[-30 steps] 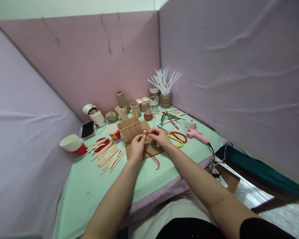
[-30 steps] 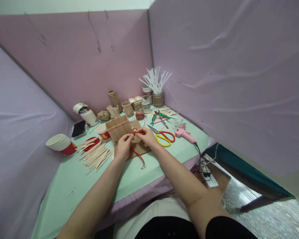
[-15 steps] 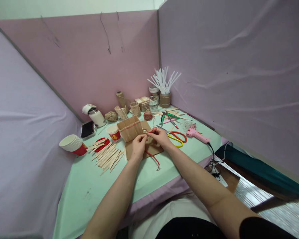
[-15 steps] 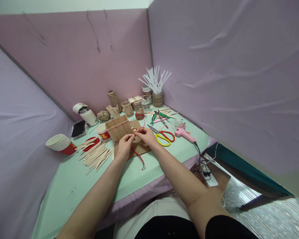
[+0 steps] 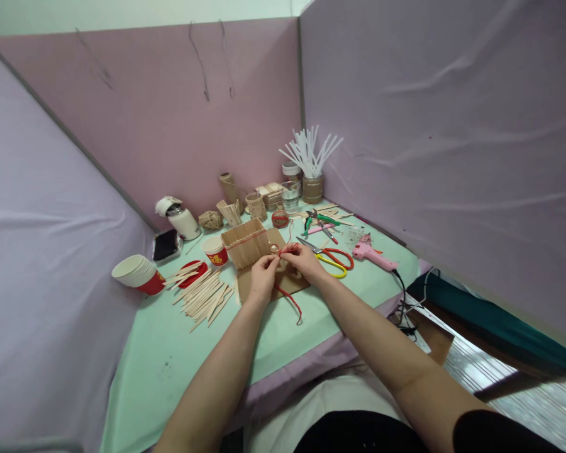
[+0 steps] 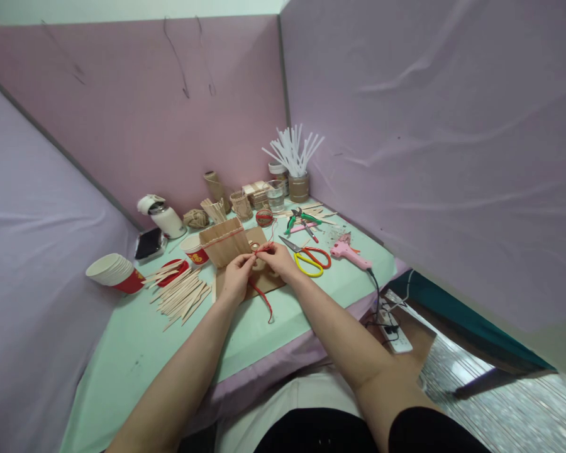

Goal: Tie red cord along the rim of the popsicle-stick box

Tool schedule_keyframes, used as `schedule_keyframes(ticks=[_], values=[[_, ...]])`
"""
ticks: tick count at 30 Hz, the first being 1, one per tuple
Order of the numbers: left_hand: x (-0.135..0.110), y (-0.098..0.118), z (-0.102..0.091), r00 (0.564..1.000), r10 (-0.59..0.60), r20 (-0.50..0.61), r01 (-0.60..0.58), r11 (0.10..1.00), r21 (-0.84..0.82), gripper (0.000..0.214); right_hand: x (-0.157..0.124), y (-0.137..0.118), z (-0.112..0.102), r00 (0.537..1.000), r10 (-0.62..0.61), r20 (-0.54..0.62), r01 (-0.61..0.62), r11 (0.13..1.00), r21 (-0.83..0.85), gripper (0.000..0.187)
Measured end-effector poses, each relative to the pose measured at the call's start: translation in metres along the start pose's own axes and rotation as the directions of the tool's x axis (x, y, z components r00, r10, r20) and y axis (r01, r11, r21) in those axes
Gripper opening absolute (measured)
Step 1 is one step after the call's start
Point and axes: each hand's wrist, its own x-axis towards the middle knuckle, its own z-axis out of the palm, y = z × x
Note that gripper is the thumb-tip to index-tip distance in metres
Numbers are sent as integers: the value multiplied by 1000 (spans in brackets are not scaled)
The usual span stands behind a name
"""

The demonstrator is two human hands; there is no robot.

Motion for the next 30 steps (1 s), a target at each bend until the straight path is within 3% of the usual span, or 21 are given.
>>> schedule_keyframes(ticks=[10, 30], values=[[-2, 5, 1, 999, 45, 14, -45, 998, 53, 20, 7, 9, -3, 997, 37, 68, -48, 985, 166, 25], [-1, 1, 1, 999, 18, 37, -20, 999, 45, 20, 4, 4, -2, 999, 13, 47, -17, 997, 76, 24]])
